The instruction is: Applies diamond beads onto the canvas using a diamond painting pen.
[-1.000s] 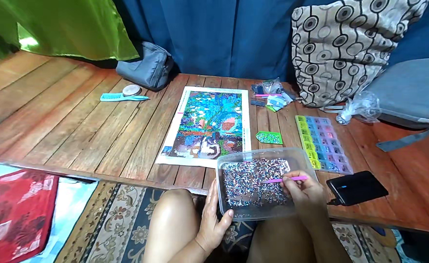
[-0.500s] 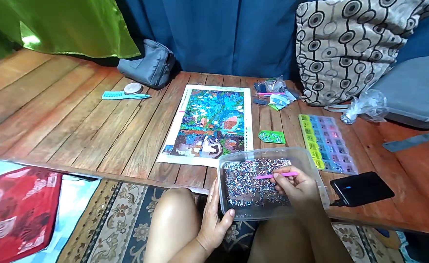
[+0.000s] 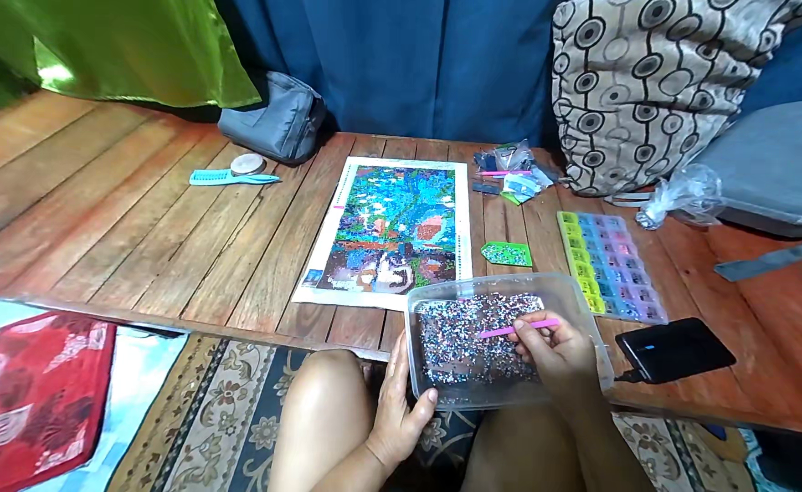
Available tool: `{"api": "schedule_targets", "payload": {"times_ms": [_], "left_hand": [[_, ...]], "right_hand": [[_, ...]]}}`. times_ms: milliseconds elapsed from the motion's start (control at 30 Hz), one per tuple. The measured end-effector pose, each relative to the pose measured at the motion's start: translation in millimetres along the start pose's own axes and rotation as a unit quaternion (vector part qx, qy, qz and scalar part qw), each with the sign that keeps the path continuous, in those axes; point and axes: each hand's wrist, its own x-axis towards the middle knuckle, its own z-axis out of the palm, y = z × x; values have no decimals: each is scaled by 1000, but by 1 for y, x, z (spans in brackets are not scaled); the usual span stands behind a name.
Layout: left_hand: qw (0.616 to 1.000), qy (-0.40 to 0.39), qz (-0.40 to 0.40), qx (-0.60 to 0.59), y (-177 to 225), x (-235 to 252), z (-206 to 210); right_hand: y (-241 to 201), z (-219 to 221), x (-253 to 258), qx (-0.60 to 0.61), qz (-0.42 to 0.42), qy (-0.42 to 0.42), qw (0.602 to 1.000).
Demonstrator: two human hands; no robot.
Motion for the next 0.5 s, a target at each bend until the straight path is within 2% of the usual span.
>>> {"api": "schedule_targets", "payload": {"times_ms": [500], "left_hand": [[1000, -8, -15, 19, 4, -1, -2]], "right_hand": [[-2, 1, -2, -33, 1, -22, 999]]}}
